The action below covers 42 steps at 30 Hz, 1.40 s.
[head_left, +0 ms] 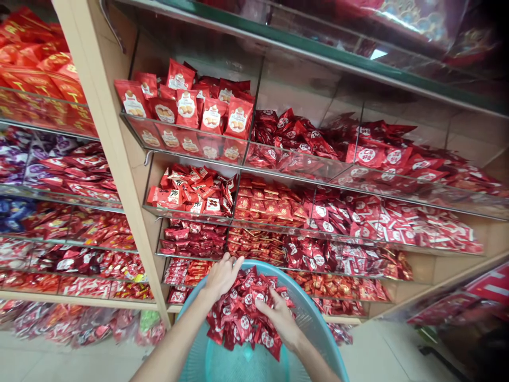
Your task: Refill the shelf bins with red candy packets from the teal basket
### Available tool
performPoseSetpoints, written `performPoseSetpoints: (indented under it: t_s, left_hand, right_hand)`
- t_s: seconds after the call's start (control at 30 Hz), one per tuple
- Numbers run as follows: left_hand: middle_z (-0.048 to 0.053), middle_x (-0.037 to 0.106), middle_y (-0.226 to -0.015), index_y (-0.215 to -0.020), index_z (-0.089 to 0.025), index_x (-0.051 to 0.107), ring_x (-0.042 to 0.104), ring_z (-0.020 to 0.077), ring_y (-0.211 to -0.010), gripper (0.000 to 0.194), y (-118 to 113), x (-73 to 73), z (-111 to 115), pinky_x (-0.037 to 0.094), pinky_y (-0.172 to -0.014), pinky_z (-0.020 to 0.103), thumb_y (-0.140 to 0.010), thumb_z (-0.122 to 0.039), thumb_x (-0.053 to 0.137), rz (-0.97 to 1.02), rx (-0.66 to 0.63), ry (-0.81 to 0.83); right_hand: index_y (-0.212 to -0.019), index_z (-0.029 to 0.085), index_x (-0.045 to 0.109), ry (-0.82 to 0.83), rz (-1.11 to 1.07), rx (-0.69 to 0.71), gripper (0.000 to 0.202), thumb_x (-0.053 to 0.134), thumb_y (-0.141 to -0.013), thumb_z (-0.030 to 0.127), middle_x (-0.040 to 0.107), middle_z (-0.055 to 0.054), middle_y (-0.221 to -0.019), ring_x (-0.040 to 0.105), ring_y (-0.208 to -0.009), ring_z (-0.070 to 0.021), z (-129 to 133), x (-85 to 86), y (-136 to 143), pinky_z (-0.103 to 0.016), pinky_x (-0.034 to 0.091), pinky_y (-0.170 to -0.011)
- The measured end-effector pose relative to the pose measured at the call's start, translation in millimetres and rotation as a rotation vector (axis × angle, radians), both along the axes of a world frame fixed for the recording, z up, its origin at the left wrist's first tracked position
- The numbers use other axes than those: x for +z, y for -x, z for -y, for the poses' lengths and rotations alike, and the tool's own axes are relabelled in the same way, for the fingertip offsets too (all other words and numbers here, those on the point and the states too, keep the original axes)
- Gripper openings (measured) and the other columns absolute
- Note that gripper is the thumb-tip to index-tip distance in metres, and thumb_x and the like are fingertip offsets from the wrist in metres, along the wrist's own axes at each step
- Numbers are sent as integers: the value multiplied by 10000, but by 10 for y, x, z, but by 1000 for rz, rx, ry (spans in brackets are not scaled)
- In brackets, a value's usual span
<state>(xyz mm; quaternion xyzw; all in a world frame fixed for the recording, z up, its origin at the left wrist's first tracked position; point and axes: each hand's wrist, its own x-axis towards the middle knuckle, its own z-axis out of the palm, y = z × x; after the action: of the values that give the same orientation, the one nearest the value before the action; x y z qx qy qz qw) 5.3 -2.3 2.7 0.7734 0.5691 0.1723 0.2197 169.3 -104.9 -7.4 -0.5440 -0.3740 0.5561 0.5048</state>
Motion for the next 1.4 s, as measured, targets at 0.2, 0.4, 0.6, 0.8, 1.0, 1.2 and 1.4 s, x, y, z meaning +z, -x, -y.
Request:
performPoseSetpoints:
  t_s: [0.2, 0.4, 0.6, 0.8, 1.0, 1.2, 1.4]
  left_hand:
    - [96, 551, -1046, -932, -186, 582, 572, 223, -901, 684, 4, 5, 6, 385, -759, 299, -823, -585, 36, 2, 0, 1]
    - [90, 544, -1037, -941, -193, 585, 584, 216, -866, 695, 3, 17, 4, 394, -739, 300, -820, -587, 26, -24, -3, 0]
    - [88, 547, -1018, -918, -193, 583, 585, 203, -835, 689, -1, 8, -1, 393, -722, 296, -825, -576, 18, -33, -9, -21]
    - [86, 541, -1013, -932, -192, 585, 585, 207, -837, 691, -8, 8, 8, 395, -719, 298, -826, -575, 21, -35, -3, -23]
    - [89, 545, -1030, -928, -191, 583, 589, 200, -812, 687, -12, 4, 12, 397, -710, 296, -823, -582, 28, -38, 11, -18]
    - [89, 545, -1040, -936, -199, 580, 587, 211, -858, 679, -9, 10, 20, 403, -724, 298, -821, -587, 35, -17, 10, -24]
    - [84, 548, -1017, -925, -209, 577, 591, 221, -858, 667, -10, 0, 23, 408, -733, 313, -824, -582, 33, -13, 6, -31]
  right_hand:
    - [-1047, 269, 583, -19, 140, 23, 494, 710, -575, 341, 571, 17, -1146, 358, -1216, -224, -1, -57, 7, -382, 237, -1048]
    - [-1161, 182, 502, -22, 245, 43, 618, 686, -606, 383, 530, -55, -1203, 369, -1202, -246, 23, -121, -69, -408, 250, -1030]
    - [-1165, 205, 494, -147, 223, 115, 524, 624, -688, 376, 556, -46, -1172, 475, -1112, -209, 22, 46, -94, -356, 341, -975]
    - [-1085, 186, 532, -187, 244, 89, 426, 591, -714, 386, 592, -58, -1110, 535, -1026, -223, 0, 238, -117, -363, 403, -903]
    - [-969, 165, 524, -333, 569, 15, 272, 528, -764, 343, 628, -49, -925, 568, -840, -187, -179, 414, -421, -311, 439, -781]
    - [-992, 194, 500, -420, 1195, 83, 284, 475, -714, 139, 576, -48, -959, 503, -923, -194, -308, 324, -652, -314, 389, -817]
    - [-1032, 215, 479, -348, 1495, 270, 396, 446, -665, 70, 547, -42, -995, 478, -947, -200, -385, 377, -520, -324, 372, -833]
